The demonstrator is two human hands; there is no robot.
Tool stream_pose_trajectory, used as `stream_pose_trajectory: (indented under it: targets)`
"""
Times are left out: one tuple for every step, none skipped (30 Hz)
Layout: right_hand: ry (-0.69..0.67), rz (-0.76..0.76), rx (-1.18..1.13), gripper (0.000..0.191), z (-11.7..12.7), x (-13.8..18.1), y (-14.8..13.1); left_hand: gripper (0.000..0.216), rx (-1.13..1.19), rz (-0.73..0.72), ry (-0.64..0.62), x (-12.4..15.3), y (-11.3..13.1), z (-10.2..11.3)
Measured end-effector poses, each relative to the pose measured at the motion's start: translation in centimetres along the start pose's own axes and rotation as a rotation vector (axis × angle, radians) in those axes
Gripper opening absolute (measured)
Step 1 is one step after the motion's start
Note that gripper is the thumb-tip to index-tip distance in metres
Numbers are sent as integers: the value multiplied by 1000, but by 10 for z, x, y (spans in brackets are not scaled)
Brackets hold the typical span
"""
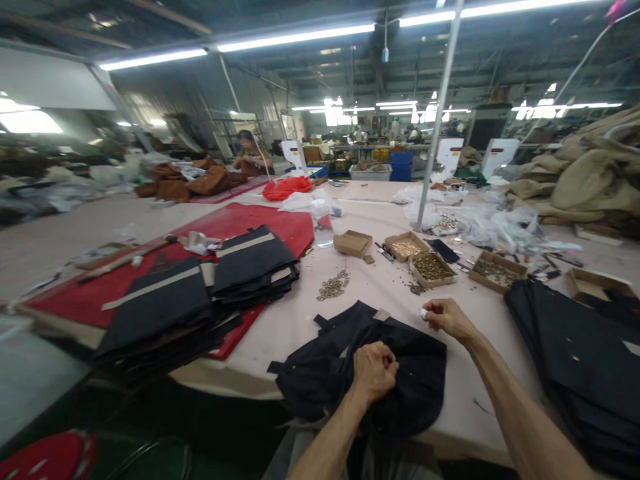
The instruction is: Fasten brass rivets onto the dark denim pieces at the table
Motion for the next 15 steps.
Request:
stream_pose_trajectory:
  targets:
    - [-3,26,39,32,-13,-16,-7,11,11,2,1,2,-1,-1]
    - [-25,57,82,29,-30,-32,-14,12,19,1,2,4,-2,-1]
    - [-52,91,134,27,-50,-47,-23,13,24,1,4,6,-3,-2]
    - [-68,123,208,23,-71,-61,-32,15,25,5,6,7,-4,-3]
    - [-70,152,296,20,-92,-73,-41,16,23,13,8,8,-5,-4]
    - [-62,175,389,18,-113,-85,-51,18,18,23,5,10,-7,-5]
    - [-51,193,468,16,-132,-95,-60,21,12,34,-1,11,-7,-6]
    - [-38,206,525,16,-150,-103,-69,23,8,48,-11,13,-8,-6]
    - [-31,217,559,15,-166,-109,-77,24,9,64,-25,15,-8,-6]
    - [-30,228,575,15,-181,-113,-85,25,20,79,-43,18,-9,-5]
    - [-34,240,585,14,-195,-116,-91,25,45,96,-60,22,-9,-4]
    - [-39,250,601,13,-208,-117,-97,23,80,113,-74,26,-9,-1]
    - [-45,259,617,12,-219,-118,-100,21,130,117,-82,29,-9,2]
    - [-53,266,632,13,-228,-118,-102,18,180,113,-81,33,-9,5]
    - [-60,271,649,14,-236,-120,-103,18,192,113,-67,37,-9,10]
Point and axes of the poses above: each hand's wrist, its own x-axis away from the middle knuckle, its own z-axis out of the back of the hand, y = z × x, the point moved 7 cm from there along -x, towards the middle knuckle, and after that the axes turned 4 degrees about -z, right-handed, at the moved point
